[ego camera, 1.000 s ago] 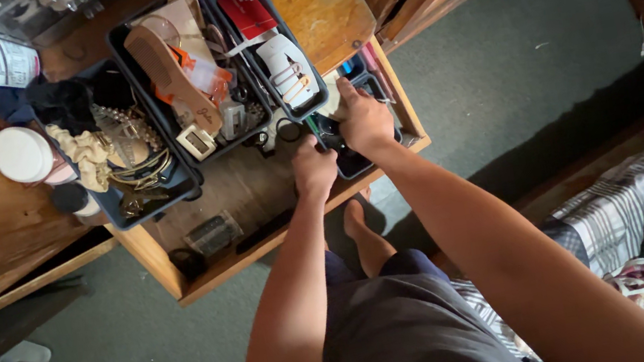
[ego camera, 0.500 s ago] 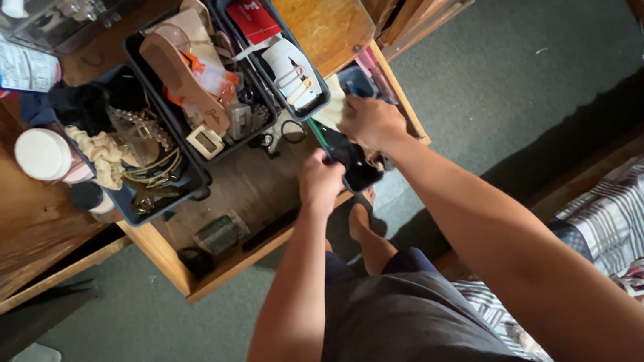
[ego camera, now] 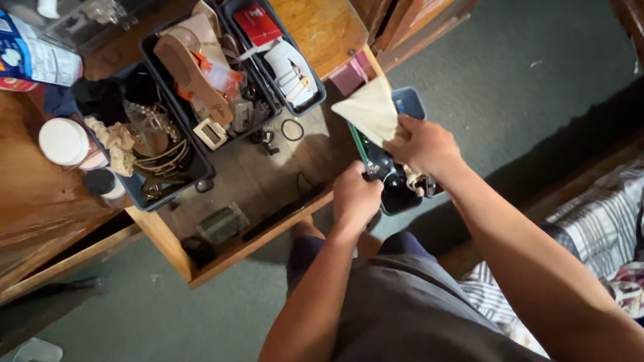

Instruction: The person opens a wooden dresser drawer and rearranges small items inside, including jewelry, combs, and packaged goods. They then close the drawer and move to a bed, where they pick up and fold several pairs of socks before placing them into another drawer.

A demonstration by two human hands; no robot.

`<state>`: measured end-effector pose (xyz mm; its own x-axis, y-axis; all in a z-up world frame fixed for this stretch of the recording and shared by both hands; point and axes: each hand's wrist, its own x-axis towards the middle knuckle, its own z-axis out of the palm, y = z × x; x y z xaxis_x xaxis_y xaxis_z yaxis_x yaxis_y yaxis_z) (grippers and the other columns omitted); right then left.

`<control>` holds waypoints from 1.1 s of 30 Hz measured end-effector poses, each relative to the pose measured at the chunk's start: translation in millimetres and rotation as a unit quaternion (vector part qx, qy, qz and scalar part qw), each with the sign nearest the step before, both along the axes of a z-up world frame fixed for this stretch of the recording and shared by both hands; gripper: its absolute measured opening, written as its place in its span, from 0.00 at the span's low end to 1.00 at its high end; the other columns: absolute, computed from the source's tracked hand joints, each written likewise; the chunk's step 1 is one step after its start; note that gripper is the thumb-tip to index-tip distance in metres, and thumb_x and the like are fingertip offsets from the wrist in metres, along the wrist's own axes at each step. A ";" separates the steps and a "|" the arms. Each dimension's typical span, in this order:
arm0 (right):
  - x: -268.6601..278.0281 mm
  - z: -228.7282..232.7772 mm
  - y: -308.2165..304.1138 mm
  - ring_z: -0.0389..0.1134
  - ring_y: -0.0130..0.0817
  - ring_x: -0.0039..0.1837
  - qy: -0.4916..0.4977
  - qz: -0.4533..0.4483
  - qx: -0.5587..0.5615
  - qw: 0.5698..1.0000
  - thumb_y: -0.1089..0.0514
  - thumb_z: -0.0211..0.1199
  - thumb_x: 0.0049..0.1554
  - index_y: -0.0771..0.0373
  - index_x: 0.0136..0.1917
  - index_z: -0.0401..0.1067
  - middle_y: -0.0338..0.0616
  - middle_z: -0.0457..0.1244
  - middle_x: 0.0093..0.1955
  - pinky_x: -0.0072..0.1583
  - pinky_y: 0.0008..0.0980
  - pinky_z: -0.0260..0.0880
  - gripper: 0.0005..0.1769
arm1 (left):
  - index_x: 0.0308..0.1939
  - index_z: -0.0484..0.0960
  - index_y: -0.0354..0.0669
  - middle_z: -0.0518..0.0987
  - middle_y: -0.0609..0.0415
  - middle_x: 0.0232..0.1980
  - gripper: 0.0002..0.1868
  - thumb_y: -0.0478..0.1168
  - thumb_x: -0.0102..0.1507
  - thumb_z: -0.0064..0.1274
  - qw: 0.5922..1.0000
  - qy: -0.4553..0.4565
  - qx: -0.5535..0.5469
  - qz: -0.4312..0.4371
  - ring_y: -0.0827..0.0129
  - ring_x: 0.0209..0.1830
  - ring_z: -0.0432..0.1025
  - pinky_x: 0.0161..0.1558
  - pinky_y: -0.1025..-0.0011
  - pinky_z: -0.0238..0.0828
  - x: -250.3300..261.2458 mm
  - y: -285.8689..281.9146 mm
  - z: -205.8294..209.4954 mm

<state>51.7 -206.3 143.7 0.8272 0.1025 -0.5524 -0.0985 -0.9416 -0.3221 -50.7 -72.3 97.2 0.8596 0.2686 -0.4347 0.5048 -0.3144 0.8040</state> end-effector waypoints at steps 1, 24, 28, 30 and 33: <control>5.6 8.9 1.0 0.71 0.52 0.60 -0.012 -0.003 0.003 1.000 0.35 0.67 0.50 0.43 0.66 0.70 0.48 0.70 0.56 0.61 0.46 0.70 0.33 | 0.38 0.81 0.37 0.82 0.37 0.37 0.10 0.36 0.53 0.56 1.000 -0.024 0.002 0.001 0.43 0.43 0.77 0.45 0.54 0.73 5.1 0.2 6.0; 173.7 27.5 143.8 0.68 0.49 0.66 -0.043 0.095 -0.075 0.992 0.51 0.71 0.47 0.48 0.66 0.72 0.46 0.68 0.64 0.63 0.46 0.70 0.33 | 0.29 0.82 0.33 0.81 0.34 0.29 0.07 0.34 0.52 0.53 0.986 -0.108 0.122 0.039 0.46 0.32 0.79 0.38 0.55 0.76 168.3 110.4 -31.6; 184.9 23.0 157.1 0.68 0.49 0.68 -0.017 0.098 -0.107 0.989 0.56 0.70 0.48 0.52 0.64 0.75 0.48 0.68 0.65 0.64 0.46 0.71 0.29 | 0.29 0.80 0.30 0.81 0.33 0.30 0.09 0.36 0.55 0.52 0.999 -0.010 0.038 -0.018 0.47 0.34 0.81 0.42 0.54 0.80 181.3 121.3 -53.0; 188.5 21.8 159.9 0.67 0.49 0.68 -0.013 0.101 -0.110 0.989 0.54 0.72 0.48 0.52 0.64 0.75 0.48 0.67 0.66 0.64 0.46 0.70 0.29 | 0.28 0.83 0.33 0.81 0.37 0.34 0.08 0.37 0.51 0.57 0.933 -0.114 0.266 -0.212 0.46 0.41 0.79 0.47 0.52 0.76 186.3 129.6 -64.2; 195.4 17.8 164.4 0.67 0.48 0.69 -0.007 0.106 -0.111 0.988 0.51 0.73 0.48 0.52 0.65 0.73 0.48 0.66 0.67 0.65 0.46 0.70 0.31 | 0.32 0.83 0.33 0.81 0.36 0.37 0.12 0.42 0.57 0.58 0.967 -0.097 0.208 -0.109 0.43 0.46 0.78 0.51 0.52 0.74 190.4 125.2 -62.6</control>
